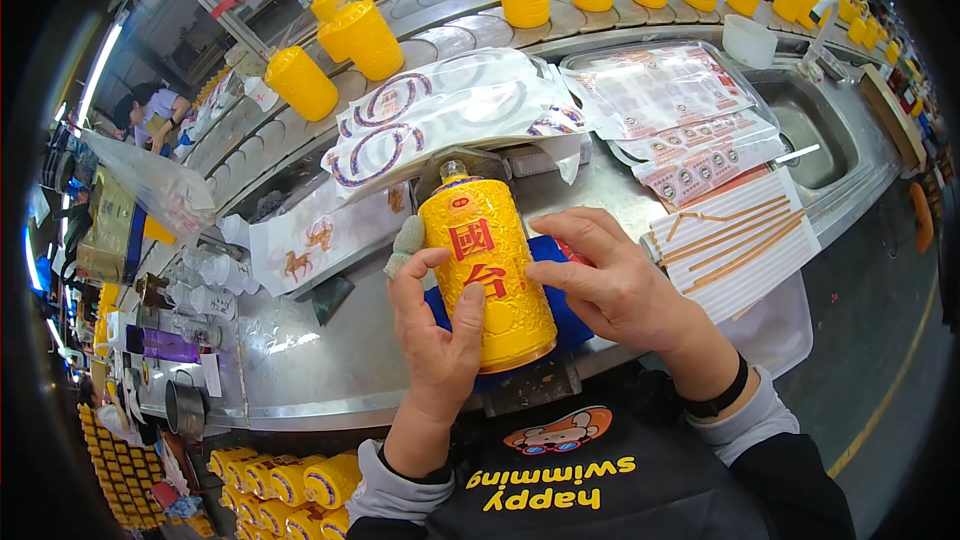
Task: The worker applies decorative labels and brand stickers to yellow textured bottles on an assembly line.
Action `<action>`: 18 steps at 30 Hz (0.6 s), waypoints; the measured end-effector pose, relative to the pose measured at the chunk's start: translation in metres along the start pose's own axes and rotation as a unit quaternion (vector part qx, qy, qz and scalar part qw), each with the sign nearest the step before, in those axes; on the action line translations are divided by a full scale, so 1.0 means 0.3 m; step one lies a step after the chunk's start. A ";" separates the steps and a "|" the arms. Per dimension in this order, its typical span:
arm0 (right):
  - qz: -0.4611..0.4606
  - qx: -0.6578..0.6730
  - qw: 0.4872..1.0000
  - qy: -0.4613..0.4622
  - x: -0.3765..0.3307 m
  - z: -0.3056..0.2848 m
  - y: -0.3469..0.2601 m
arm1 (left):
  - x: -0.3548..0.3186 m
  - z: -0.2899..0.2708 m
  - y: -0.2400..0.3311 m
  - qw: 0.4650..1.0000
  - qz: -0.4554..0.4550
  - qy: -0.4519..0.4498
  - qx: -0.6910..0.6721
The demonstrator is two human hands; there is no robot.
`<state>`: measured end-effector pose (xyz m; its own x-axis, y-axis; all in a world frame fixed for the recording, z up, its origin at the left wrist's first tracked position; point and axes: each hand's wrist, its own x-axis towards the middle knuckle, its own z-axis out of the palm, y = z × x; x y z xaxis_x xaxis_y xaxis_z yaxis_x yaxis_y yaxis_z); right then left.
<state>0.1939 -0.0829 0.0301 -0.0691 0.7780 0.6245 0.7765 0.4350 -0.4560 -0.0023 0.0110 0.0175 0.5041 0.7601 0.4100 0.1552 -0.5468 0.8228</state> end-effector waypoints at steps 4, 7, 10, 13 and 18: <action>-0.018 -0.006 1.000 0.018 0.000 -0.011 -0.008 | 0.000 0.005 0.005 1.000 -0.013 0.001 -0.025; -0.019 0.001 1.000 0.013 -0.006 -0.015 -0.007 | -0.001 0.004 0.001 0.999 -0.019 0.001 -0.037; -0.014 0.005 1.000 0.010 -0.007 -0.021 -0.008 | -0.002 0.017 -0.009 0.990 -0.034 0.016 -0.136; -0.003 0.005 1.000 0.013 0.000 -0.030 0.005 | 0.008 0.028 0.000 0.960 -0.060 0.033 -0.271; 0.016 -0.014 1.000 0.018 0.093 -0.044 -0.010 | 0.011 0.032 -0.016 0.937 -0.093 0.026 -0.334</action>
<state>0.1979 -0.0683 0.0572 -0.0221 0.7737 0.6332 0.7951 0.3976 -0.4580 0.0068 0.0129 0.0111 0.4759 0.8461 0.2399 -0.3402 -0.0744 0.9374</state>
